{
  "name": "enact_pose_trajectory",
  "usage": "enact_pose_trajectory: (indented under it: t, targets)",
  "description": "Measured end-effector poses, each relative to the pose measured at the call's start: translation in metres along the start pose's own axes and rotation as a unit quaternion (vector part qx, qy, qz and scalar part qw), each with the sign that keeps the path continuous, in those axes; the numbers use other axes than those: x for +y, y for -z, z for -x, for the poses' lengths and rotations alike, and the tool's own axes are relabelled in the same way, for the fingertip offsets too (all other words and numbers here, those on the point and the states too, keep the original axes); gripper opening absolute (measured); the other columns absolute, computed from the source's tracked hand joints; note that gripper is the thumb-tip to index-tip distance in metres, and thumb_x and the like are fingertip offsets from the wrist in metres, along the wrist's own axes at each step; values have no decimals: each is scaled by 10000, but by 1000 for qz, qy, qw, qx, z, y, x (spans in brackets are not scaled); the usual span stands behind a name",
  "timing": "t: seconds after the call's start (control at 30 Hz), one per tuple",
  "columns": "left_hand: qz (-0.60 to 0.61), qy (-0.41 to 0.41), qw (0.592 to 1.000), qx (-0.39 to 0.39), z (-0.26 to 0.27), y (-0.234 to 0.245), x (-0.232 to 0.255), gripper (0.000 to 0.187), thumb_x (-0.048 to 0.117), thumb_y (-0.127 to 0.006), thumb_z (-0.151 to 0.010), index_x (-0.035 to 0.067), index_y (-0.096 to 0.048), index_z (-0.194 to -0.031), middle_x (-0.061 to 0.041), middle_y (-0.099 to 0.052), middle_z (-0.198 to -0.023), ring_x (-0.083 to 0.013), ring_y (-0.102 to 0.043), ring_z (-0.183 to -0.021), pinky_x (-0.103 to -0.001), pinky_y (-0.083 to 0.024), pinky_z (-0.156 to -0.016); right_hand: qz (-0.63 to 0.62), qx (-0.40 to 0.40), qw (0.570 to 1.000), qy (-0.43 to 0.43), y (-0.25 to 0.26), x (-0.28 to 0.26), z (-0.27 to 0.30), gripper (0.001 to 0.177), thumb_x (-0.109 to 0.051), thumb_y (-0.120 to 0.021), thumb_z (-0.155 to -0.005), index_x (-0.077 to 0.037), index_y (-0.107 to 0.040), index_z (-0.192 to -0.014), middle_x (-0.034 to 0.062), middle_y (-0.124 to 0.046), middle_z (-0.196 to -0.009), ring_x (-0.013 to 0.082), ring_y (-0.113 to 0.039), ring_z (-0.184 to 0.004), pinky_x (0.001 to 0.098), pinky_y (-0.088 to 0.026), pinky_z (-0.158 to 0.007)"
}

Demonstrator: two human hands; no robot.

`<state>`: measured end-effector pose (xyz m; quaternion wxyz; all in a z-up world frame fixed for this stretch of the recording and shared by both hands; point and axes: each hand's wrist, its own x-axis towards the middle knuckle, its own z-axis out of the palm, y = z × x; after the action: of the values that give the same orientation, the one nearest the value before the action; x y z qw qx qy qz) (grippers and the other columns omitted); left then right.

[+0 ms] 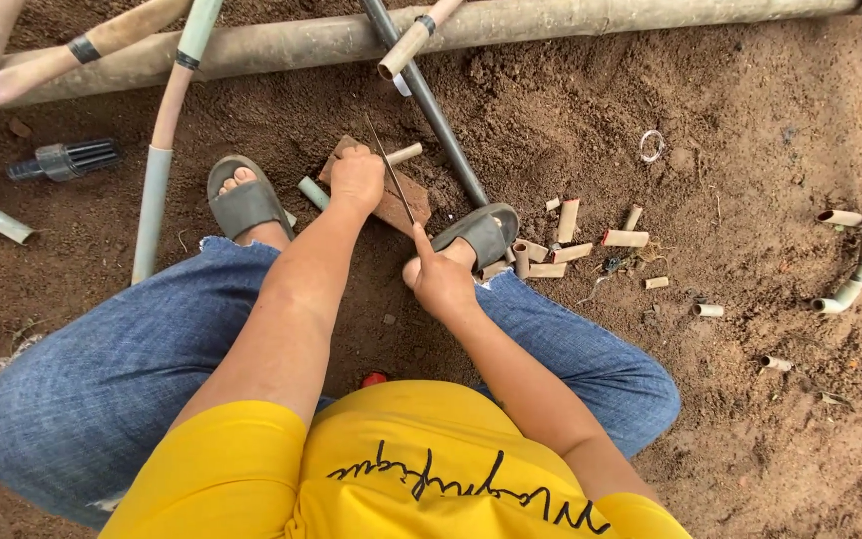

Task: The person sits on the ground and uses a hand saw to cut small pieces of PVC pipe. They hold the pipe with one hand and saw with the other, occasionally adjusting the pipe's position on a brick. Cut pieces are scattered on the dirt around them.

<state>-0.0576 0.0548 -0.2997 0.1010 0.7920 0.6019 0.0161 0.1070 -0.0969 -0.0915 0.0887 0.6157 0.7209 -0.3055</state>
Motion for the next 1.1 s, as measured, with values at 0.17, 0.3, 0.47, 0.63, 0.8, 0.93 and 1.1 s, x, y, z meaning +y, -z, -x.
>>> enact_pose_trajectory:
  t: [0.17, 0.3, 0.47, 0.63, 0.8, 0.93, 1.1]
  targets:
    - [-22, -21, 998, 53, 3, -5, -2, 175, 110, -651, -913, 4, -785, -874, -180, -666, -870, -321, -652, -867, -438, -621, -589, 45, -2, 999, -3, 4, -2, -43, 834, -51, -512, -952, -74, -199, -1725, 174, -761, -805, 329, -741, -693, 430, -511, -694]
    - [-11, -12, 999, 41, -1, -8, -5, 216, 139, -660, -933, -23, -781, -861, -198, -656, -856, -361, -651, -853, -485, -621, -574, 31, -22, 999, -11, 1, -2, -36, 835, -83, -486, -956, -109, -187, -1735, 198, -768, -874, 379, -778, -798, 478, -601, -684]
    - [-23, -25, 998, 49, 2, -3, -5, 224, 176, -674, -954, -8, -778, -880, -186, -654, -863, -331, -651, -866, -460, -623, -562, 25, -2, 999, -23, -5, -4, -22, 811, -64, -483, -974, -131, -207, -1734, 216, -763, -845, 386, -781, -771, 492, -623, -674]
    - [-37, -17, 996, 83, 2, -1, -5, 243, 208, -700, -958, -9, -787, -893, -186, -672, -867, -329, -667, -869, -454, -641, -589, 45, 0, 999, 10, 5, -4, -57, 773, -9, -530, -993, -46, -250, -1713, 181, -731, -775, 290, -735, -673, 359, -579, -600]
    - [3, -14, 999, 47, 0, -7, -4, 253, 204, -671, -977, -12, -773, -892, -197, -655, -889, -357, -654, -891, -483, -630, -578, 35, -20, 999, 14, 18, -12, -9, 795, 13, -514, -990, -11, -193, -1717, 200, -728, -766, 277, -721, -644, 348, -569, -557]
    - [-16, -22, 999, 31, 7, -1, -2, 265, 214, -667, -1006, -9, -775, -916, -192, -654, -914, -327, -644, -906, -459, -633, -592, 4, -20, 1000, -1, 8, -7, -44, 814, -34, -523, -958, -37, -222, -1713, 177, -729, -778, 308, -715, -647, 407, -554, -511]
    - [-20, -31, 996, 84, 6, -20, -8, 275, 260, -673, -979, 22, -766, -877, -175, -653, -886, -331, -660, -895, -448, -628, -561, 40, -25, 999, -2, 8, -3, -53, 824, -17, -518, -965, -34, -190, -1721, 176, -735, -780, 278, -709, -634, 370, -556, -527]
